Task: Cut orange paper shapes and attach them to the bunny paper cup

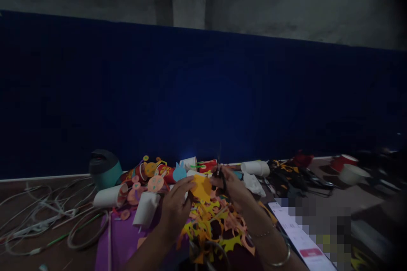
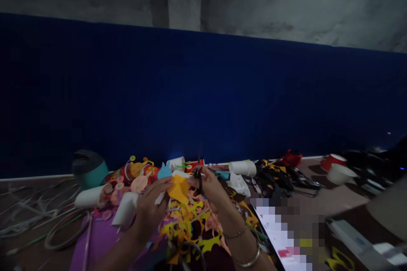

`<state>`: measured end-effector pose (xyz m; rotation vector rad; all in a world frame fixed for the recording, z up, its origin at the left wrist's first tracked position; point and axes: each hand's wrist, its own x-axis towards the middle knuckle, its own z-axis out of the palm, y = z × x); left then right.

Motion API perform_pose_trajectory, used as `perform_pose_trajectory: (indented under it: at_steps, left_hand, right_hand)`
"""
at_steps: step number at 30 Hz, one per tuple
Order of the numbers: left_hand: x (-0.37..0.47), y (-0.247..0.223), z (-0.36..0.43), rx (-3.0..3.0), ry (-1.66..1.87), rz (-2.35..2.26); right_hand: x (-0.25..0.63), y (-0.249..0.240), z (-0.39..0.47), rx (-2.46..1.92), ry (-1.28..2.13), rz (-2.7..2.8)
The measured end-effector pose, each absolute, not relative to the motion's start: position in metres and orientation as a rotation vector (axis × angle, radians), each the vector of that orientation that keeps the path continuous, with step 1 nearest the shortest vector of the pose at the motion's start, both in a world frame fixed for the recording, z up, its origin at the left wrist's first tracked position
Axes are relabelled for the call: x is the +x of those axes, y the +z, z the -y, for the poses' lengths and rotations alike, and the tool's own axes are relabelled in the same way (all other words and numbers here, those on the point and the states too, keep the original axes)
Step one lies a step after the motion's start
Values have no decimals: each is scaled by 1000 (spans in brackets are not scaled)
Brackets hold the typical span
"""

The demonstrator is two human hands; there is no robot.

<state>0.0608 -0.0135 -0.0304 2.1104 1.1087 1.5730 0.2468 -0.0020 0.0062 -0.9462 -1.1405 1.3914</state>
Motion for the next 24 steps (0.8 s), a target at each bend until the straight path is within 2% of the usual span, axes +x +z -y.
perform_pose_trajectory:
  at_steps: [3,8,15,20,24]
  left_hand:
    - [64,-26,15,1952,1569,-1065]
    - [71,-17,12,1291,1364,-937]
    - [75,-16,11,1084,1229,-911]
    - [73,-16,10,855,1345,-881]
    - [69,-17,5,666,1437,-865]
  right_hand:
    - [245,3,1,-914,1369,1157]
    - [245,4,-2,-934,1295,1156]
    - [244,7,-2,-970,1256,1192]
    - [242,4,0,-978,1200,1236]
    - [241,0,3,-1012,1300,1434]
